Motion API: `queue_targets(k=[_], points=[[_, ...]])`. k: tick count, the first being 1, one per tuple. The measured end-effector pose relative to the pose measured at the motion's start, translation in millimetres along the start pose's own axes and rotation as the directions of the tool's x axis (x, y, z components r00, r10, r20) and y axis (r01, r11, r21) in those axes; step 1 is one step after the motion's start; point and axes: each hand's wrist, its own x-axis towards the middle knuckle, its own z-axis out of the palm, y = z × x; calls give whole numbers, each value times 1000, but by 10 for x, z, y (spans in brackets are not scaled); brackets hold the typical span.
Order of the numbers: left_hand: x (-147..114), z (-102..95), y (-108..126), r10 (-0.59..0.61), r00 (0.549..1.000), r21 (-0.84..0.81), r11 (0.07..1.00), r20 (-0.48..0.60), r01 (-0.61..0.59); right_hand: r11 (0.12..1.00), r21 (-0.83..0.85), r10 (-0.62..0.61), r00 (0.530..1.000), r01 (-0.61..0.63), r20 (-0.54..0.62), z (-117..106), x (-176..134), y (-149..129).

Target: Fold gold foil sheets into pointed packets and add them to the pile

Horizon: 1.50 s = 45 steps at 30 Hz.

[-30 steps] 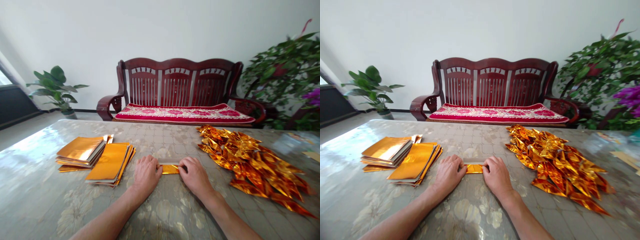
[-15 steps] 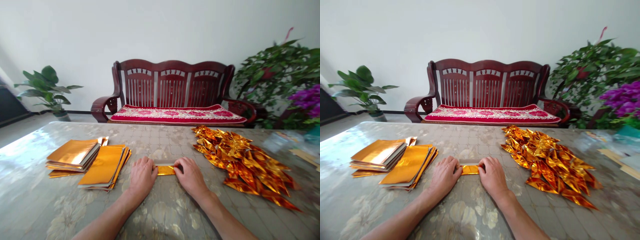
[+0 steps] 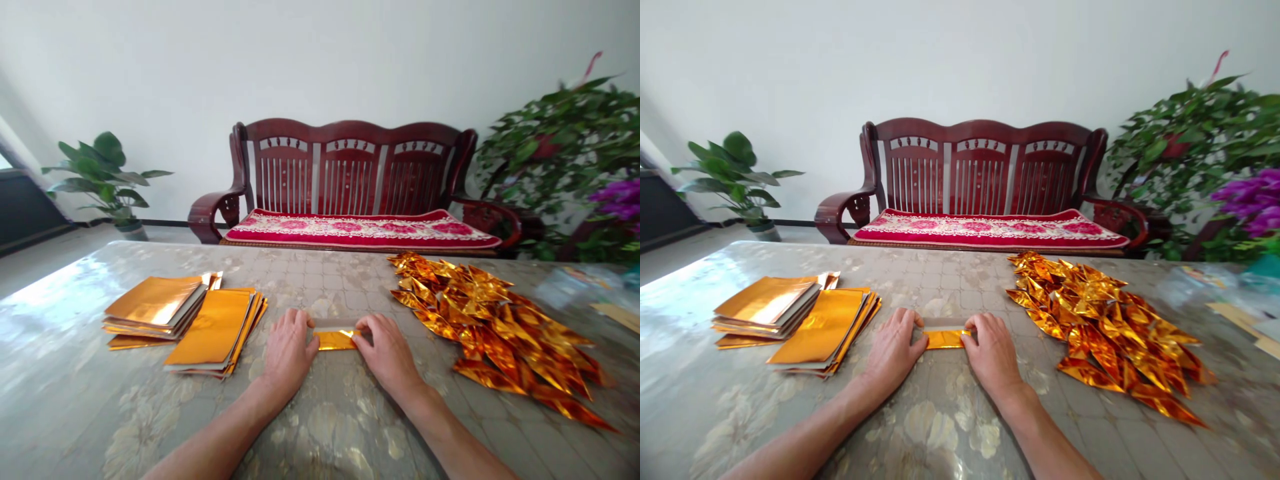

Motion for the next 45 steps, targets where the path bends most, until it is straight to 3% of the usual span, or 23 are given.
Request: queue_targets(k=[6,11,15,25,34,38,41,45], points=[[-36,-7,53,210,978,65,975,13,-210,999,-9,-35,998,36,51,-44,-3,-41],[-38,1,42,455,884,-78,890,107,-448,997,-56,-54,997,56,46,-45,-2,-37],[-82,12,26,523,839,-50,851,152,-522,988,-132,-75,996,82,57,-53,-11,-51],[-289,43,108,507,850,78,851,141,-520,926,-377,-24,1000,28,15,-22,-86,-428],[-353,-33,-59,459,876,137,868,150,-478,930,-367,5,999,9,35,-71,-83,-166],[-363,-33,-56,451,878,139,870,159,-472,911,-412,10,999,-26,-41,-166,-81,-66],[-395,-3,54,401,904,160,892,147,-422,922,-379,-110,992,79,-61,-244,-109,-121],[-435,-14,223,363,922,154,911,137,-382,906,-220,-336,930,363,149,-245,-167,-293]])
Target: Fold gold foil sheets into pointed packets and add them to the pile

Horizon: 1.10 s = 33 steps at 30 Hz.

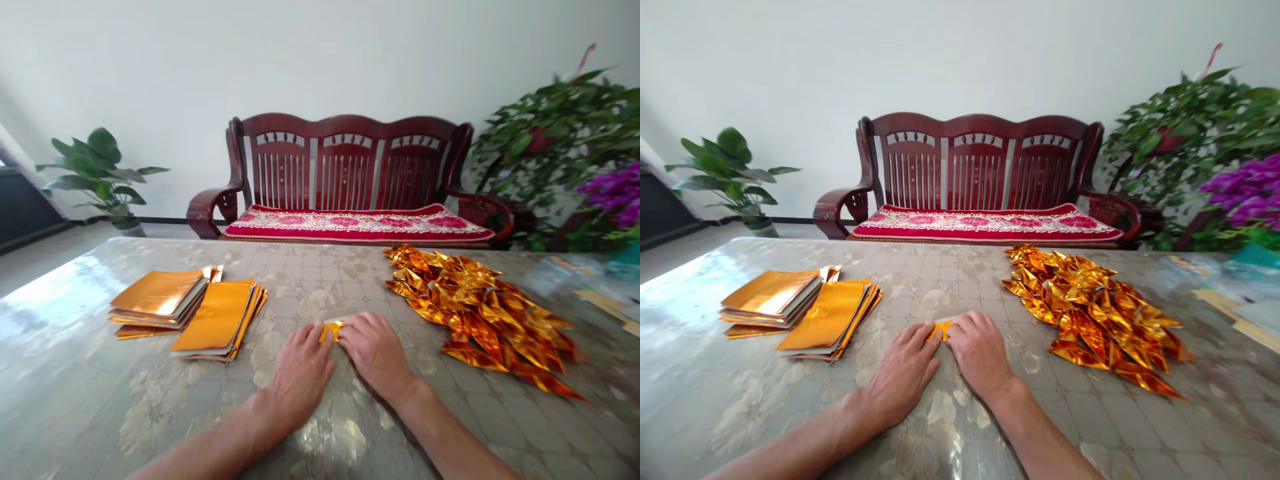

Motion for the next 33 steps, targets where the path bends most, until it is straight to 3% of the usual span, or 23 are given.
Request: queue_targets(k=[3,6,12,16,20,25,33], points=[[26,-92,-8,20,999,-22,1000,28,-19,998,15,-59,996,58,64,30,2,-65],[54,-206,-146,139,986,-35,990,90,-137,998,-28,-48,996,50,69,53,-6,-51],[69,-366,-482,367,925,-142,925,98,-352,989,-133,-59,996,68,70,35,-17,-54],[77,-371,-630,467,879,-213,872,94,-440,984,-150,-81,992,95,94,20,-11,-66],[116,-267,-705,439,898,-274,869,40,-412,978,-163,-116,989,131,96,27,2,-62],[162,-149,-713,350,937,-314,889,-2,-333,971,-184,-154,988,154,13,77,2,-38],[237,-38,-610,291,956,-98,951,-46,-294,989,-126,-91,993,81,-77,147,-1,92]])
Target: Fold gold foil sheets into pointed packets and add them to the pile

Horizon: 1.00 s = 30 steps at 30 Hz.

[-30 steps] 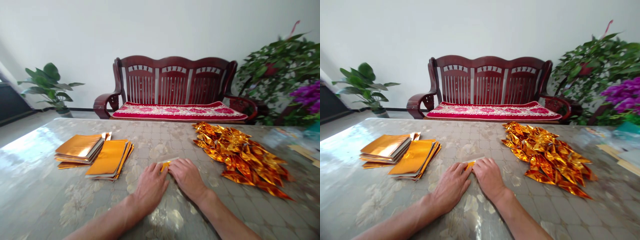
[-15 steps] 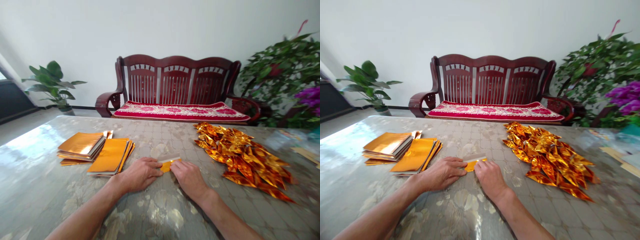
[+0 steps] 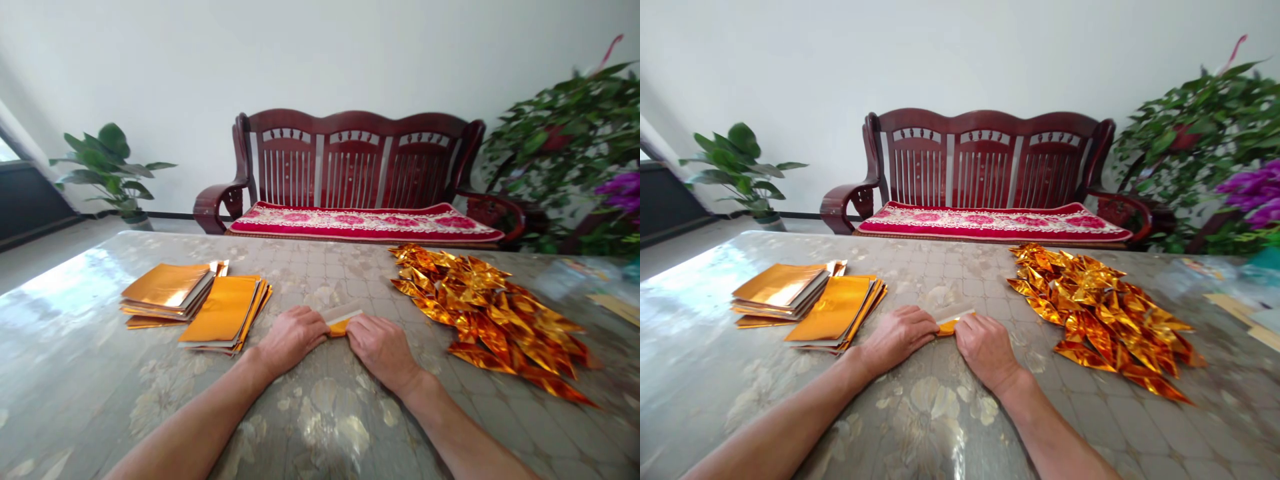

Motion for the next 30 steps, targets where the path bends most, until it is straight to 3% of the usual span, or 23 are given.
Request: queue_targets(k=[3,6,10,14,19,22,30], points=[[33,66,48,-38,999,92,995,-33,41,998,55,18,999,-20,38,-48,5,-36],[36,111,93,-56,996,86,994,-72,62,985,169,31,997,-44,76,-98,26,-124],[31,113,97,-104,990,-66,993,-91,98,975,209,49,994,-69,98,-83,77,-196],[38,76,27,-306,943,-297,920,-131,257,958,269,77,994,-96,84,-40,91,-174],[59,47,2,-488,873,-423,795,-18,436,944,304,110,991,-130,82,-34,68,-154],[86,46,45,-494,869,-418,782,36,462,945,293,128,988,-147,83,-42,81,-167],[129,65,94,-522,852,-354,790,39,500,958,211,174,978,-195,113,-75,143,-220]])
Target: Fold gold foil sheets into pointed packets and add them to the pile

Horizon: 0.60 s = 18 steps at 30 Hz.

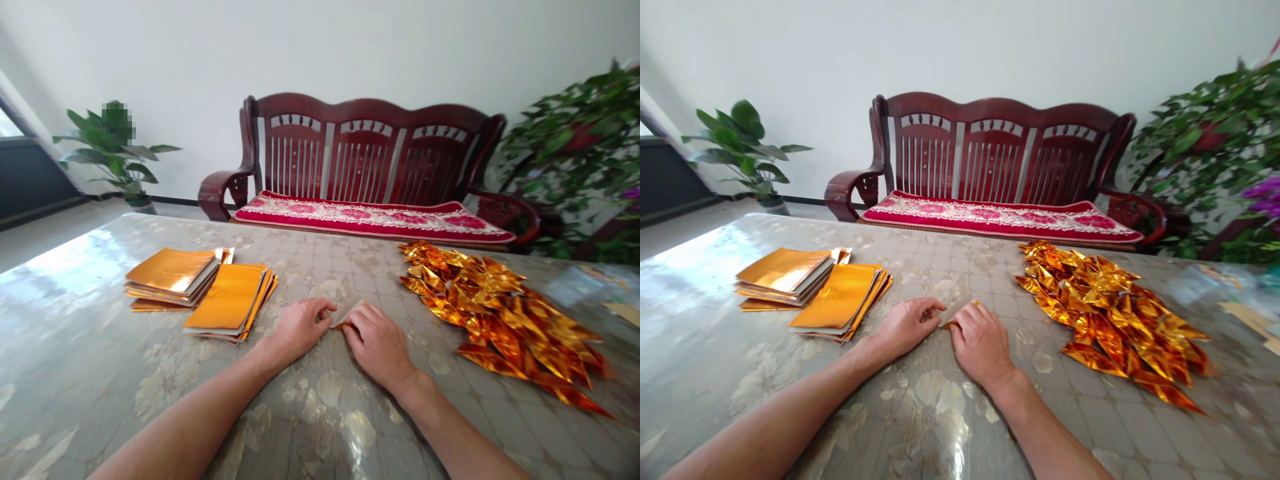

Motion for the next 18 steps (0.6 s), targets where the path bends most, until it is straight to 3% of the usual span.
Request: queue_targets(k=[18], points=[[-1,23,-18,-5,1000,18,1000,-21,5,992,34,119,993,-119,4,90,64,4]])
